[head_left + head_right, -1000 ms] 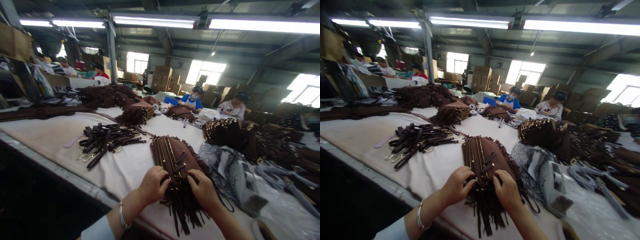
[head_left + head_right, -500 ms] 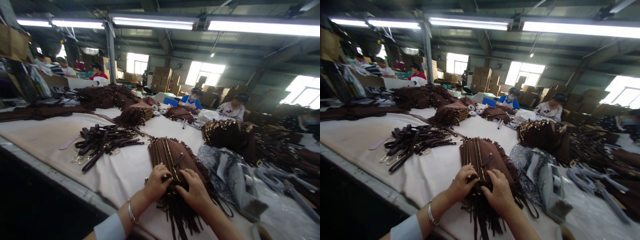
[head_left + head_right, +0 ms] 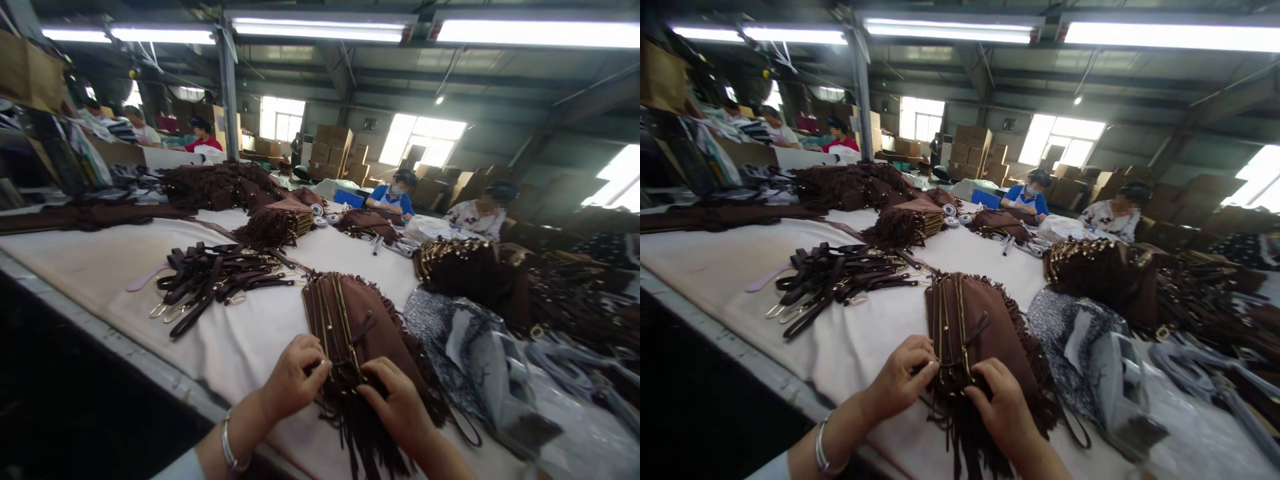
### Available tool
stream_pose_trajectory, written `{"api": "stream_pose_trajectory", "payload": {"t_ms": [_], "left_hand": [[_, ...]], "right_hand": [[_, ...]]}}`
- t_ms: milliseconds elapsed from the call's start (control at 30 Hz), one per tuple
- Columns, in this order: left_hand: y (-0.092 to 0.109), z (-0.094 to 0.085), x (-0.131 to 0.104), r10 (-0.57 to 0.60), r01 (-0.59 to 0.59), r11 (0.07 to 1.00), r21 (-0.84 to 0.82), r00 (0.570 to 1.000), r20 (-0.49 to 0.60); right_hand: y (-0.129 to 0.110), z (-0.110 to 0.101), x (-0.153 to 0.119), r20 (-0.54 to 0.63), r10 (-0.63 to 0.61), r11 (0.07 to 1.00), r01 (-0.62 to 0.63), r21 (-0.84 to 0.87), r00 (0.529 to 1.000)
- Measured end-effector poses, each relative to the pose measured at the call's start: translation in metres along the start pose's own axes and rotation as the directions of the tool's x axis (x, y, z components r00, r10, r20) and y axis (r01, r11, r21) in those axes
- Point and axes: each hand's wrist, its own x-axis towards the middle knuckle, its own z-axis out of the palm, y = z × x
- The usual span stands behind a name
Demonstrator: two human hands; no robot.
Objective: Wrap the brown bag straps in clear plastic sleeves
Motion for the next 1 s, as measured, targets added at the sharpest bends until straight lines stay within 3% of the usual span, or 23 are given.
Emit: {"api": "stream_pose_trajectory", "payload": {"t_ms": [100,200,300,367,467,533,600,733,800,900,1000], "left_hand": [[-0.004,-0.005,0.028,-0.008,0.009,0.997,0.082,1.000,-0.010],[-0.015,0.000,0.066,0.015,-0.032,0.962,0.270,0.998,0.065],[-0.027,0.010,0.099,0.089,-0.160,0.860,0.484,0.982,0.165],[-0.037,0.019,0.114,0.180,-0.321,0.808,0.494,0.933,0.312],[-0.055,0.035,0.123,0.279,-0.513,0.773,0.374,0.804,0.526],[-0.065,0.043,0.121,0.306,-0.547,0.764,0.342,0.774,0.554],[-0.072,0.050,0.118,0.322,-0.557,0.755,0.347,0.775,0.544],[-0.073,0.056,0.112,0.320,-0.574,0.724,0.382,0.770,0.551],[-0.071,0.058,0.112,0.306,-0.571,0.713,0.408,0.776,0.552],[-0.068,0.059,0.115,0.297,-0.574,0.705,0.416,0.772,0.562],[-0.066,0.055,0.120,0.305,-0.588,0.700,0.404,0.759,0.576]], "right_hand": [[-0.005,-0.003,0.004,-0.002,-0.023,0.999,0.023,-0.023,1.000],[-0.013,-0.013,0.030,-0.042,-0.123,0.979,0.114,-0.172,0.992],[-0.020,-0.017,0.061,0.077,-0.125,0.895,0.146,-0.421,0.989],[-0.023,-0.017,0.072,0.177,-0.049,0.808,0.143,-0.572,0.983],[-0.030,-0.017,0.070,0.254,0.032,0.688,0.163,-0.707,0.967],[-0.037,-0.016,0.057,0.255,0.071,0.650,0.149,-0.745,0.964],[-0.045,-0.013,0.040,0.234,0.097,0.647,0.117,-0.753,0.967],[-0.056,-0.007,0.016,0.164,0.066,0.680,0.076,-0.729,0.984],[-0.054,-0.010,0.017,0.111,0.050,0.748,0.037,-0.663,0.993],[-0.040,-0.018,0.034,-0.001,0.114,0.924,-0.107,-0.367,0.993],[-0.024,-0.020,0.056,-0.087,0.267,0.964,-0.265,0.031,0.960]]}}
